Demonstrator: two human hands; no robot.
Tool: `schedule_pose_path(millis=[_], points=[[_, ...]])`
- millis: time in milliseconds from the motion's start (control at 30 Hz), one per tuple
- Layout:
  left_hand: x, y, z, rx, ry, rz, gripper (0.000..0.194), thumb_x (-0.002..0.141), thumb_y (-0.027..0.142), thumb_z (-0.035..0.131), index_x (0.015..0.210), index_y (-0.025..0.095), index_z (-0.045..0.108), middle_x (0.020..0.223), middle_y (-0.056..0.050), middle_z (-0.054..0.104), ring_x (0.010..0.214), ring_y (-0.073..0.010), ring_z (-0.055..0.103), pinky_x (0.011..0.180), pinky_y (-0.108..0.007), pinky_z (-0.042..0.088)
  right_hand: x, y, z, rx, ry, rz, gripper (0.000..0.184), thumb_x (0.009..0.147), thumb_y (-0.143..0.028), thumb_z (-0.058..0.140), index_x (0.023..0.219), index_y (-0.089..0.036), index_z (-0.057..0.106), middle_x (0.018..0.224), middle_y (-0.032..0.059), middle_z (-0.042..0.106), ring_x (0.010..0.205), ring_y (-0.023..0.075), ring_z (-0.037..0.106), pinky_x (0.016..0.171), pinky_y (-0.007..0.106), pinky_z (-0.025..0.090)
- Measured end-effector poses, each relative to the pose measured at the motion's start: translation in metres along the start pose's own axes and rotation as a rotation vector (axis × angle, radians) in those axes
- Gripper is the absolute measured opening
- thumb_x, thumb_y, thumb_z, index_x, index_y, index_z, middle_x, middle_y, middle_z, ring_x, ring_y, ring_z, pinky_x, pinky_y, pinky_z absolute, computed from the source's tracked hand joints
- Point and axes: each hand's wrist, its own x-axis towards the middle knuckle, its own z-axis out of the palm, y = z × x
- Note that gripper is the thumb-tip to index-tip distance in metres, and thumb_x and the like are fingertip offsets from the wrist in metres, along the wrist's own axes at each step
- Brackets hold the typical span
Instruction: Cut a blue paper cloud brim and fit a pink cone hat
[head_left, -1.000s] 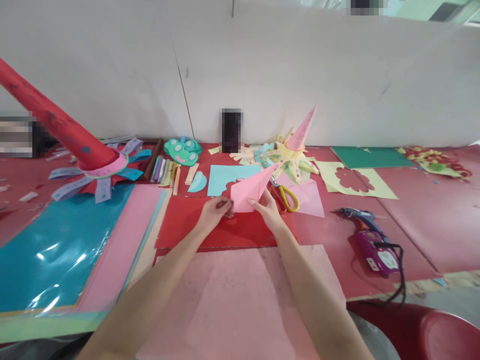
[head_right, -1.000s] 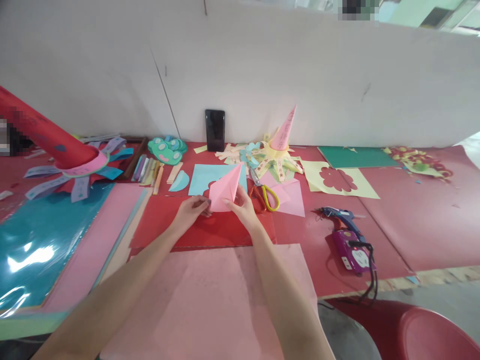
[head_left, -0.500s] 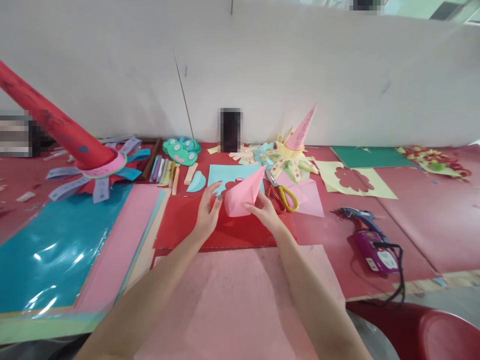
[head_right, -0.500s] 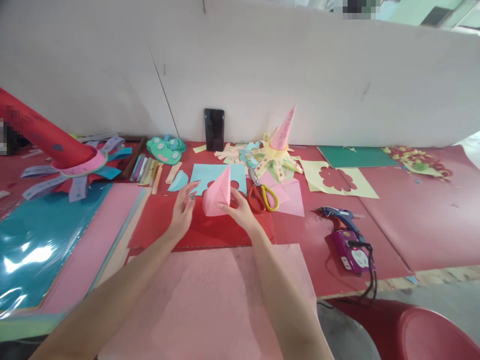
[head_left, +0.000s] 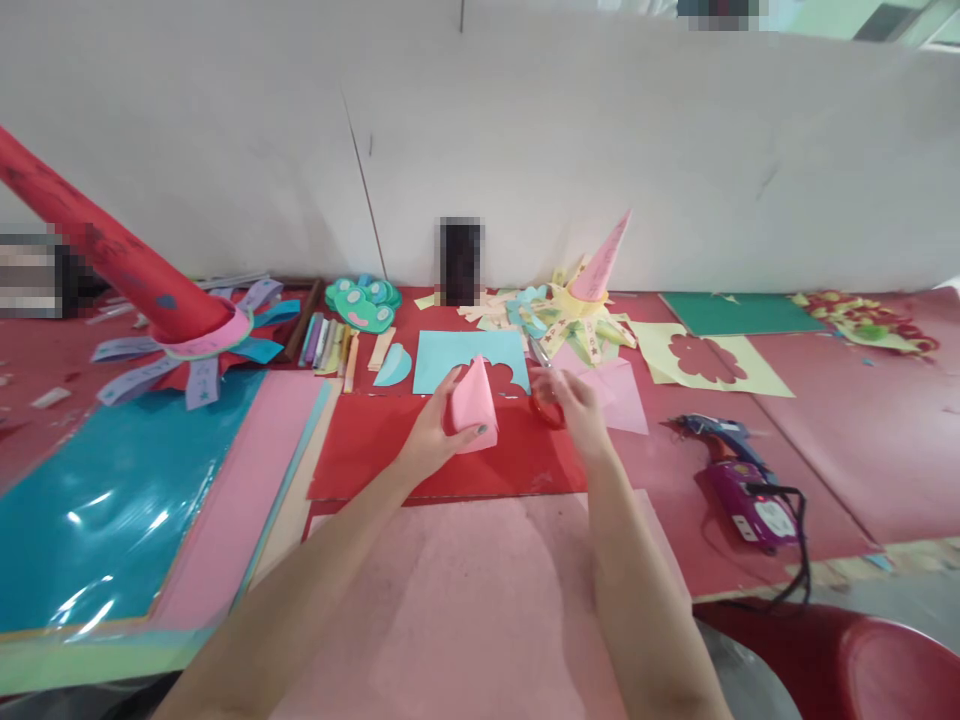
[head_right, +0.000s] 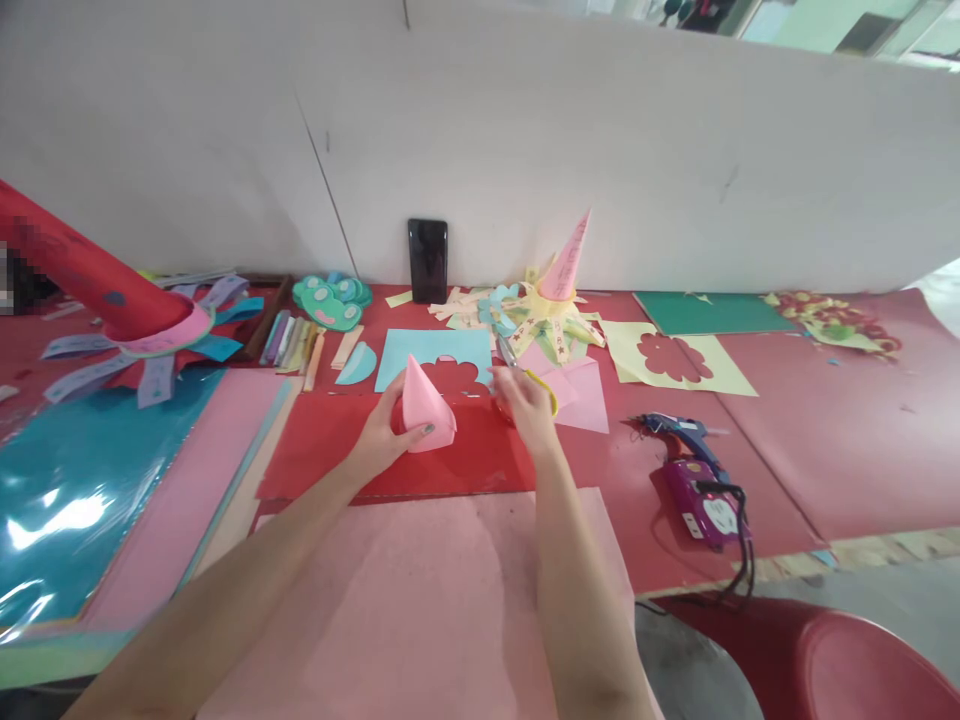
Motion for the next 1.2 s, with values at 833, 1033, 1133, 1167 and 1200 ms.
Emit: schedule_pose_path(millis=[833,1033,1133,1167,1200], points=[[0.059,0.092,-0.025,0.082,-0.239,0.165,0.032,0.088,0.045,0.051,0.106,0.024,0.068,0.112,-0.003,0.069,0.108,-0.0216,0.061,0.092,-0.033,0.047,0.013,0.013,0.008,-0.953,0.258,0.437,0.039,0.077,-0.027,0.054,0.110,-0.006,0.056,0.115,0.0206,0.057,0.110,0.0324,0.053,0.094,0.038,0.037],[0.055,0.088,-0.032,0.076,-0.334,0.110,0.033,0.089,0.046,0.049,0.109,0.026,0.066,0.106,-0.002,0.071,0.100,-0.0195,0.065,0.085,-0.030,0.048,0.008,0.014,0.006,-0.940,0.258,0.394,0.040,0.076,-0.025,0.053,0.111,-0.007,0.058,0.114,0.0186,0.057,0.110,0.0312,0.052,0.096,0.037,0.035],[0.056,0.088,-0.032,0.033,-0.332,0.079,0.031,0.088,0.044,0.050,0.100,0.023,0.069,0.105,-0.003,0.071,0.100,-0.0192,0.064,0.086,-0.030,0.048,0.010,0.018,0.006,-0.925,0.289,0.393,0.040,0.074,-0.027,0.055,0.109,-0.007,0.059,0.112,0.0188,0.057,0.110,0.0316,0.052,0.096,0.037,0.035],[0.056,0.088,-0.032,0.023,-0.335,0.070,0.030,0.088,0.044,0.051,0.097,0.022,0.070,0.104,-0.003,0.071,0.101,-0.0194,0.064,0.087,-0.030,0.047,0.011,0.020,0.007,-0.914,0.301,0.393,0.040,0.073,-0.027,0.056,0.107,-0.007,0.059,0.112,0.0189,0.057,0.110,0.0321,0.051,0.096,0.037,0.035],[0.056,0.088,-0.032,0.013,-0.341,0.061,0.030,0.087,0.044,0.052,0.094,0.022,0.070,0.103,-0.004,0.071,0.101,-0.0196,0.064,0.089,-0.031,0.046,0.013,0.022,0.007,-0.896,0.314,0.393,0.039,0.071,-0.027,0.057,0.105,-0.007,0.059,0.111,0.0191,0.057,0.110,0.0326,0.051,0.096,0.038,0.035]])
